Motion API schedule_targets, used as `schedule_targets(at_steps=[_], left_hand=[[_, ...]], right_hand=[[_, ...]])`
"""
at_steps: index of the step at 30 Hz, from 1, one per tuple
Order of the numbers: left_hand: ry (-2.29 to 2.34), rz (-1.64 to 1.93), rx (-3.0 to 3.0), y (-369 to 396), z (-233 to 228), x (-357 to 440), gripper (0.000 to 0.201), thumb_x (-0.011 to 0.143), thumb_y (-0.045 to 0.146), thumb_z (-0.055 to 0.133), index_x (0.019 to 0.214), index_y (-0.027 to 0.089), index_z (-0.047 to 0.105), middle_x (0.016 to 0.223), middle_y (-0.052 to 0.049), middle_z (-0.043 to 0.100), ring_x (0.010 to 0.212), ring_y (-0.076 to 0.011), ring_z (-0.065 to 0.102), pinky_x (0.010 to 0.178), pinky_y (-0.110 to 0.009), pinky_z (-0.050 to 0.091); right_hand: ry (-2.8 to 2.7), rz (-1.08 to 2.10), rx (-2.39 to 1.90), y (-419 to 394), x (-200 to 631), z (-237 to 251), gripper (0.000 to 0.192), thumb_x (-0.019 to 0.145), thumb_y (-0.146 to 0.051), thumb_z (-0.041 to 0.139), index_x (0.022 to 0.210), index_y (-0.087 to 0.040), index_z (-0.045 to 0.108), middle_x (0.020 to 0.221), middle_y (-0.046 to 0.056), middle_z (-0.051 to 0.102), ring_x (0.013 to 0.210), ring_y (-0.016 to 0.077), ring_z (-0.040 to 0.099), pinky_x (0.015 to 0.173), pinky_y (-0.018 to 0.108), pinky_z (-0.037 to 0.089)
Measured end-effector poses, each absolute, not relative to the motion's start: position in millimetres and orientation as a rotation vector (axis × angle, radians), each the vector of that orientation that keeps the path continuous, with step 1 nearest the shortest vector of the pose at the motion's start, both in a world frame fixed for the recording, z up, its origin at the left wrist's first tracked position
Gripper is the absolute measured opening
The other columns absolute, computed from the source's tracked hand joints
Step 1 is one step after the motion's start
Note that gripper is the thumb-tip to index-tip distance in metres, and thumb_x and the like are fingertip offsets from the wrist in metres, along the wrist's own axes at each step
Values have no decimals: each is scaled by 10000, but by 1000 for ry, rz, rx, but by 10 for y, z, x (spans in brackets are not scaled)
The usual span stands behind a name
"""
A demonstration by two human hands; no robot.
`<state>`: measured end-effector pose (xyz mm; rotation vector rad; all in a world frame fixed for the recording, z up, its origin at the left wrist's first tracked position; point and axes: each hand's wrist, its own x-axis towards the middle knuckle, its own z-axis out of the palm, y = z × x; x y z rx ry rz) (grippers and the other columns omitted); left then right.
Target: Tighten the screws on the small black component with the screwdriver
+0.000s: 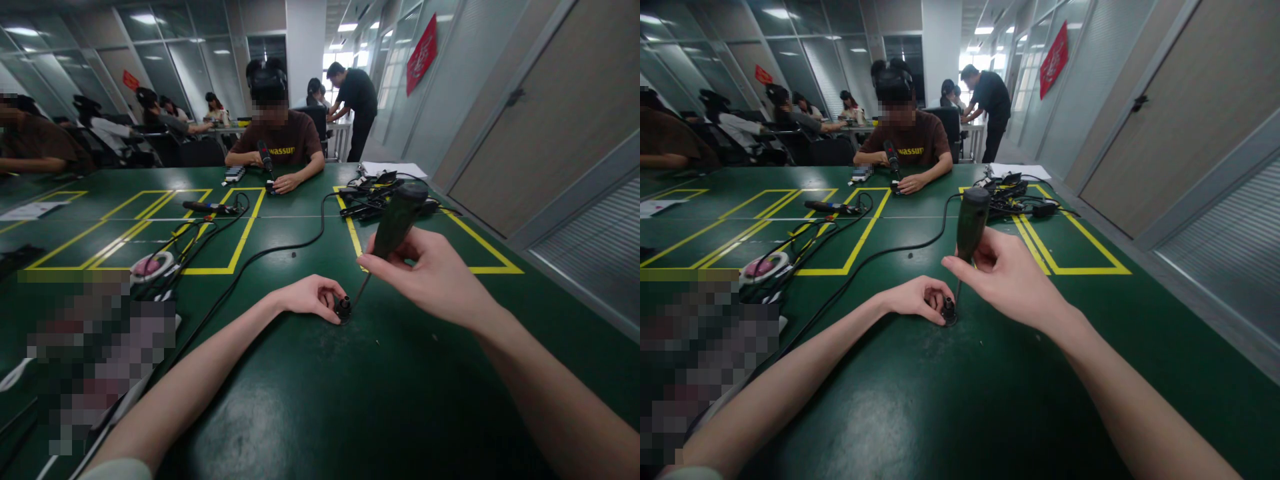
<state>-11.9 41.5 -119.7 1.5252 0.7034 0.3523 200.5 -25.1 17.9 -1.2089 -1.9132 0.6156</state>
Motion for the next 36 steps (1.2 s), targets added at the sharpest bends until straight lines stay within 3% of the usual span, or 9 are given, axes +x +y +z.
schedule_targets(at_steps=[8,18,23,36], left_hand=[[714,352,1522,414,-1204,-121,536,549,296,984,983,141,712,686,33,711,613,-95,631,636,-221,475],[720,365,1542,404,-1190,-117,523,560,275,977,993,136,718,671,38,703,606,-90,622,625,-212,465],[728,368,1541,403,-1191,-117,526,554,279,975,989,134,717,665,42,689,605,-86,618,621,-206,463],[727,364,1521,397,-1171,-112,524,554,251,978,991,133,715,660,46,686,601,-86,625,620,-210,460]], right_hand=[[-1908,697,-1170,-266,1993,204,185,798,-367,657,799,-182,656,733,45,668,637,169,593,547,262,452],[-1911,651,-1178,-235,1991,152,133,726,-300,604,780,-184,639,692,23,605,570,142,502,521,272,405],[-1908,682,-1208,-223,2000,168,136,721,-298,665,781,-178,650,679,11,601,560,133,484,515,267,389],[-1954,755,-1184,-233,2006,180,96,749,-249,676,819,-198,636,730,22,654,619,167,571,563,284,470]])
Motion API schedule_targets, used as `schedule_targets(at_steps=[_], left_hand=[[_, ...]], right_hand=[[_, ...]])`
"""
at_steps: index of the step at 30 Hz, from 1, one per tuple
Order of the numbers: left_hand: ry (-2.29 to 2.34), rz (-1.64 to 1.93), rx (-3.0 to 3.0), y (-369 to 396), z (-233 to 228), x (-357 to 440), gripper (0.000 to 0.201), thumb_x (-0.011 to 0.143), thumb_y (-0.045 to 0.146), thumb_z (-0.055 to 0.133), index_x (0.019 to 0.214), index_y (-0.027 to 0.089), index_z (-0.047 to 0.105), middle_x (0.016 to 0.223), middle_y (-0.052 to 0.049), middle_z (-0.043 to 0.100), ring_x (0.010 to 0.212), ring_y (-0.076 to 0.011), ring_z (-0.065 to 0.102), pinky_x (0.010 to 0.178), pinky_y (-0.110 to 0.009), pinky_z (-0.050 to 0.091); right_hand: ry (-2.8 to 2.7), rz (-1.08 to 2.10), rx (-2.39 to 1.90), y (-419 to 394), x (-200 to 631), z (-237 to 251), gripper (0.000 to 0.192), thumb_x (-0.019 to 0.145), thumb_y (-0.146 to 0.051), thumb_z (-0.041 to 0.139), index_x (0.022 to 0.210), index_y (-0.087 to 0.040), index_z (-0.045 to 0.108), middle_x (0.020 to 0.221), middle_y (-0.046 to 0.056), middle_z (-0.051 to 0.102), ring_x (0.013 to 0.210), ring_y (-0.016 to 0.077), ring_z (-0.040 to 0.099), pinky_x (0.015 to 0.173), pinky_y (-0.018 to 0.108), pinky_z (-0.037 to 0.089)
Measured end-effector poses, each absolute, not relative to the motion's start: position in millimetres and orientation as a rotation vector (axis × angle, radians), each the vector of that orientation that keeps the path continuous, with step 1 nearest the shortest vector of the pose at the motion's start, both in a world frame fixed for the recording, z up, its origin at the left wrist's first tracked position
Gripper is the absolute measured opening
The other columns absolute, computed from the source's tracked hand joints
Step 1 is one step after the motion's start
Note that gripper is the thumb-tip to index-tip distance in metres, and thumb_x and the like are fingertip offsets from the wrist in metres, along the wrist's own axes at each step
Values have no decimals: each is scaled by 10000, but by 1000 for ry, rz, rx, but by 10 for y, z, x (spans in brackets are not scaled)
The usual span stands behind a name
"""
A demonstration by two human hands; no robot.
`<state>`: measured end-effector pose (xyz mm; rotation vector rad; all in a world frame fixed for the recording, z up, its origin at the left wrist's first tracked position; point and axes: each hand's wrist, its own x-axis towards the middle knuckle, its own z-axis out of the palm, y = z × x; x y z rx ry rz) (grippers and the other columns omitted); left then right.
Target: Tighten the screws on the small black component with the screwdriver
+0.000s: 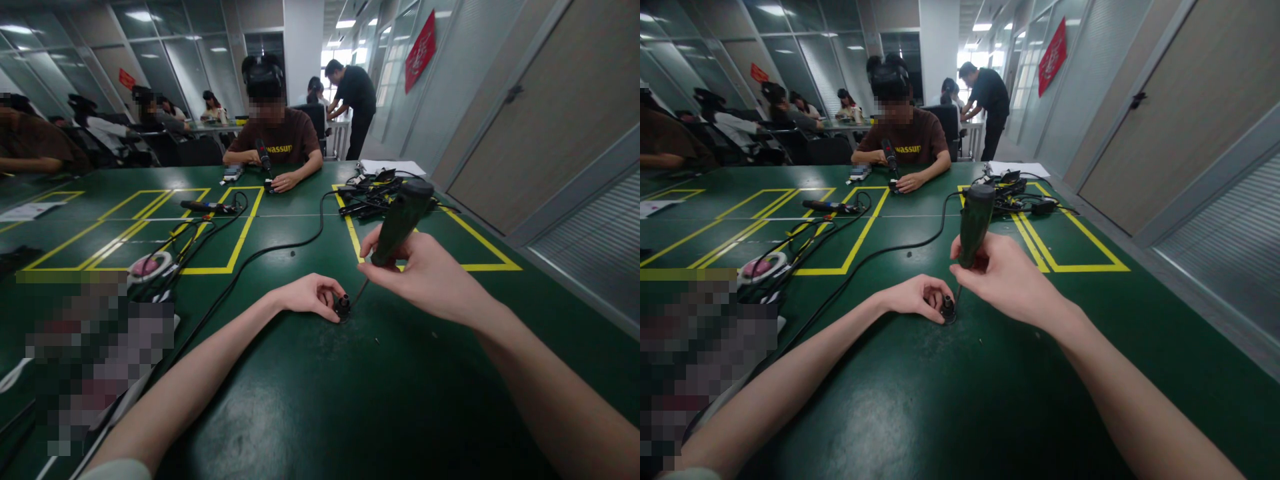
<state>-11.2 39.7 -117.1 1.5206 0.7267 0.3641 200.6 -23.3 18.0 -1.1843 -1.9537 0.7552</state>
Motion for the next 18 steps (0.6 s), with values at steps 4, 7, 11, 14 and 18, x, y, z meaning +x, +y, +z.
schedule_targets(at_steps=[4,7,11,14,18], left_hand=[[724,367,1515,402,-1188,-109,529,554,254,980,995,130,716,676,41,694,611,-92,636,626,-216,462],[724,366,1511,402,-1195,-107,539,547,263,983,993,129,712,676,41,695,609,-92,632,622,-215,461],[728,368,1515,397,-1186,-108,542,545,275,983,988,127,707,664,44,689,600,-86,616,618,-211,460],[729,363,1523,400,-1184,-109,539,549,275,977,991,127,707,661,44,685,610,-91,623,616,-210,457],[727,366,1526,407,-1190,-111,546,549,279,977,1001,129,709,665,42,683,615,-98,631,617,-213,454]], right_hand=[[-1952,761,-1183,-228,2003,171,128,736,-246,672,847,-197,634,738,23,655,620,168,577,562,284,472],[-1954,770,-1190,-225,2002,163,158,732,-255,669,874,-197,631,730,19,644,619,172,577,566,290,472],[-1950,785,-1195,-230,2005,159,173,732,-256,670,889,-199,625,719,10,630,614,169,572,562,287,466],[-1943,792,-1196,-238,2007,163,174,728,-247,671,889,-202,623,709,4,629,611,167,573,559,282,464],[-1951,801,-1198,-242,2006,168,179,724,-248,667,893,-203,627,712,7,630,614,171,577,561,289,472]])
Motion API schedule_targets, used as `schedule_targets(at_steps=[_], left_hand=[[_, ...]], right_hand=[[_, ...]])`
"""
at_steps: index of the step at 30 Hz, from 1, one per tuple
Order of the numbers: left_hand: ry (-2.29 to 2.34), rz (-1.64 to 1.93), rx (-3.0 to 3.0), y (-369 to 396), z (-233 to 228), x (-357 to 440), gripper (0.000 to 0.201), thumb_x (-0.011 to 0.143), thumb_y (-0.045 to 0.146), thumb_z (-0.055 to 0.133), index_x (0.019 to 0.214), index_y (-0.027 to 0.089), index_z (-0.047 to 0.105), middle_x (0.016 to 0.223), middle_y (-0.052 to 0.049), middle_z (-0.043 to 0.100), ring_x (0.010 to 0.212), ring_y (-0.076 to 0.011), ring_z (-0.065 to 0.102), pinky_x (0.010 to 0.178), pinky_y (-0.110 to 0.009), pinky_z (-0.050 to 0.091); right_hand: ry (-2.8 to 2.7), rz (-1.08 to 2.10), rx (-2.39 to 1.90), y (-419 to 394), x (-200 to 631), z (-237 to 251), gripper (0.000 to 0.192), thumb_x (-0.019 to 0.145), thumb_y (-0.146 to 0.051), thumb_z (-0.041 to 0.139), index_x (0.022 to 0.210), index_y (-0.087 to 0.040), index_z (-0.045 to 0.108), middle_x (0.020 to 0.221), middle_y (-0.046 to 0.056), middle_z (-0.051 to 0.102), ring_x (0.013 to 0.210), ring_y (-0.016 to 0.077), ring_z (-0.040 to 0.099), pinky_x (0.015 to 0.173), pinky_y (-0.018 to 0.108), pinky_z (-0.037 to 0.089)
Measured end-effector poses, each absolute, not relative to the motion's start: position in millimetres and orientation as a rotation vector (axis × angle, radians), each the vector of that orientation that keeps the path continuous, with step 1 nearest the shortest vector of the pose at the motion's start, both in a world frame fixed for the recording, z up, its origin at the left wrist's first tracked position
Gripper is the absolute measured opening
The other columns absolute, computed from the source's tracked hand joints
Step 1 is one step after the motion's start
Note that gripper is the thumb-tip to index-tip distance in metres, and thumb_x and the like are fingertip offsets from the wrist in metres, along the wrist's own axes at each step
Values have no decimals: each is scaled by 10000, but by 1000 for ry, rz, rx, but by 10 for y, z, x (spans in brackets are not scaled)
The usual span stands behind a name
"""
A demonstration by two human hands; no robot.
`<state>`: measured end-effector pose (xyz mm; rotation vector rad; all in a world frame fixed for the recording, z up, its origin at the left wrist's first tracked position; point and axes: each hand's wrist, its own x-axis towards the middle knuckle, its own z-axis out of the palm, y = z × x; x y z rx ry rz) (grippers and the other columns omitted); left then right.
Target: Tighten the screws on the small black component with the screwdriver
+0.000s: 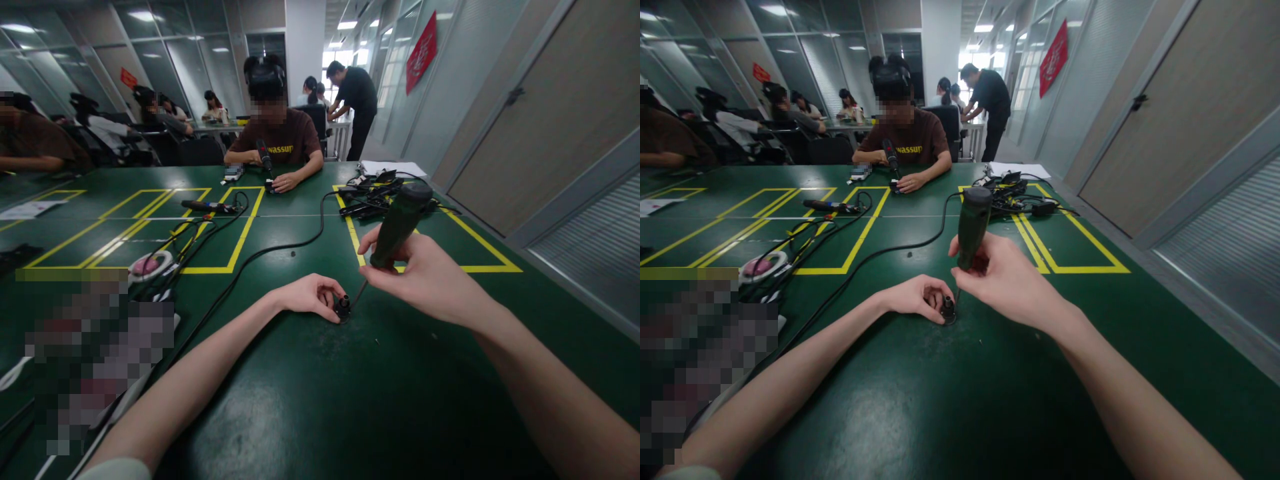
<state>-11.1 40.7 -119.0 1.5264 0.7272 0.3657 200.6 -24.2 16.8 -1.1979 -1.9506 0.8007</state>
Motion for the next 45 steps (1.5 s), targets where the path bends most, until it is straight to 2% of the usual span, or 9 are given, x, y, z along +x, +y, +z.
schedule_targets(at_steps=[26,35,45], left_hand=[[725,365,1520,405,-1194,-110,550,538,299,986,990,140,715,688,36,695,619,-95,627,637,-219,467],[714,372,1525,402,-1189,-109,501,563,261,974,974,139,715,675,42,683,611,-93,628,622,-211,457],[722,370,1517,399,-1188,-108,506,562,254,971,985,135,719,672,42,688,611,-90,619,634,-216,462]], right_hand=[[-1985,779,-1208,-235,2020,123,258,710,-222,649,967,-204,656,715,1,605,634,178,579,570,287,476],[-2023,721,-1215,-227,1997,141,208,814,-364,661,931,-193,647,746,14,609,602,170,548,557,298,437],[-1995,780,-1212,-231,2003,135,193,778,-290,650,947,-198,649,731,12,620,616,181,570,560,294,453]])
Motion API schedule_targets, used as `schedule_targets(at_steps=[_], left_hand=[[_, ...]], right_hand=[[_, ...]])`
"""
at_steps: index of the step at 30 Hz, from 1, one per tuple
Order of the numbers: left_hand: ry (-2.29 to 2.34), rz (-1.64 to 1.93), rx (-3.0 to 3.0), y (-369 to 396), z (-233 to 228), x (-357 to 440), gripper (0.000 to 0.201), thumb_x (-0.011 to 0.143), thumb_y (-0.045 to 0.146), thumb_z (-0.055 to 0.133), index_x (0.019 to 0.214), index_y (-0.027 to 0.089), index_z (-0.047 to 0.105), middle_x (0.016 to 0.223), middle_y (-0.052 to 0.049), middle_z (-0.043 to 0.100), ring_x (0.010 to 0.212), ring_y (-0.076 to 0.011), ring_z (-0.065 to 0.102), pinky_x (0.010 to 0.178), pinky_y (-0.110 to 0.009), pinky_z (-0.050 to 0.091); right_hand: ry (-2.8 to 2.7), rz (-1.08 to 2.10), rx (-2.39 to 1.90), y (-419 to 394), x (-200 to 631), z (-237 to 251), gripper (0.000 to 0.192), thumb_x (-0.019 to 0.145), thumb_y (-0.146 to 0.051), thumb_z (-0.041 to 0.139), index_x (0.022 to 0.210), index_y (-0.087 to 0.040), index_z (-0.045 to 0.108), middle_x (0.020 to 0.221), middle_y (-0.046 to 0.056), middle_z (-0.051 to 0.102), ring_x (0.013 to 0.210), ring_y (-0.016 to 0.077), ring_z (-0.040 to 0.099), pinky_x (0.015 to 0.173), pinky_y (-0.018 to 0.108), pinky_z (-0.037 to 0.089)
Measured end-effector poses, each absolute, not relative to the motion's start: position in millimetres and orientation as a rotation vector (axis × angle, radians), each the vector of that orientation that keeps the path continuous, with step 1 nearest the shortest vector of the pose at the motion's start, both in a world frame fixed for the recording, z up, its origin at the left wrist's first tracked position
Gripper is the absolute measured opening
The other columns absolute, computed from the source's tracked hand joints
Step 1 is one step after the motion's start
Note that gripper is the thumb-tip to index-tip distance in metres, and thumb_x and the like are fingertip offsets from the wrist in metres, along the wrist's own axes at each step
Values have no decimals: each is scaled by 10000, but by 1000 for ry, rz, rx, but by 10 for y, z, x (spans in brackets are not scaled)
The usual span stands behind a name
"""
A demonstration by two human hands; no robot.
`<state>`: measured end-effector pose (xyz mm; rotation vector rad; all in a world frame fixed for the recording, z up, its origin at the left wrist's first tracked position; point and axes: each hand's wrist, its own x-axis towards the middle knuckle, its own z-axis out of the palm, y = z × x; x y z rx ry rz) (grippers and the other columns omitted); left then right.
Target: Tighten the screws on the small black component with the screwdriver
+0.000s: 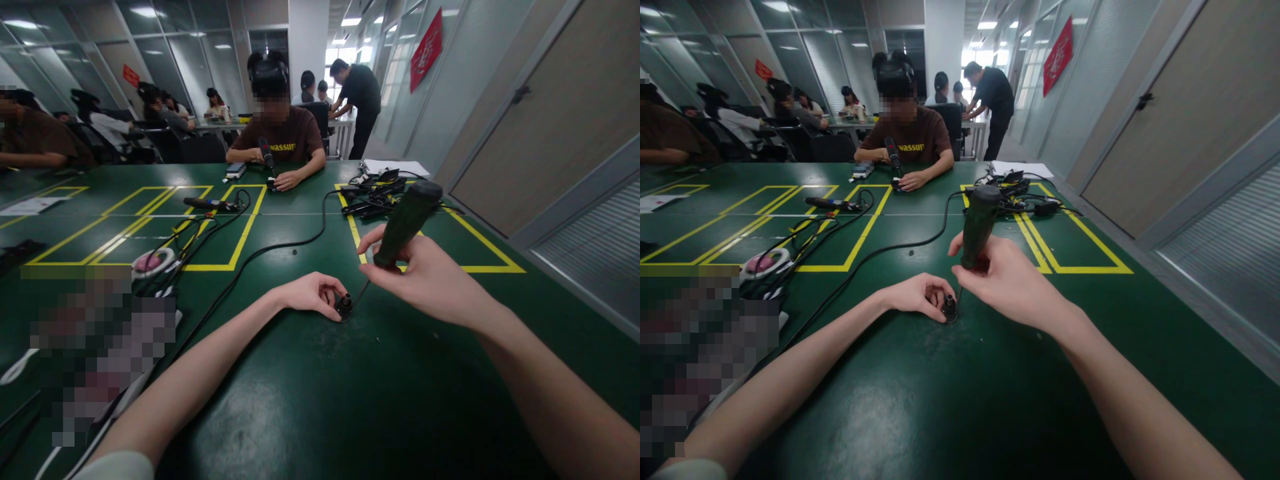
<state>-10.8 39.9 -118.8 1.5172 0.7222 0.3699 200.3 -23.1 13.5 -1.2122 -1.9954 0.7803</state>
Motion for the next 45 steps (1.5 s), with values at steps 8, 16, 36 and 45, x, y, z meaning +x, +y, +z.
schedule_targets(at_steps=[8,16,36,45], left_hand=[[718,370,1520,407,-1200,-111,533,548,279,980,991,134,723,690,34,702,613,-94,629,638,-223,469],[729,354,1540,416,-1198,-117,530,567,289,968,1010,132,724,662,39,696,599,-94,614,615,-213,450],[715,341,1538,411,-1169,-125,501,616,252,930,1062,125,742,688,29,697,633,-100,610,647,-221,465],[714,346,1528,408,-1176,-131,484,626,231,923,1067,125,756,694,28,702,632,-93,613,651,-215,465]], right_hand=[[-1973,796,-1189,-223,2005,110,236,734,-250,625,960,-192,656,754,21,627,630,176,576,566,287,473],[-1983,791,-1205,-230,2000,117,266,709,-247,608,965,-193,657,728,13,588,625,178,557,565,294,456],[-2030,752,-1210,-232,2018,106,167,833,-297,628,976,-211,647,653,-46,504,572,146,486,551,274,372],[-2009,813,-1211,-224,2010,86,227,770,-260,621,991,-207,633,724,-15,573,611,161,534,577,286,415]])
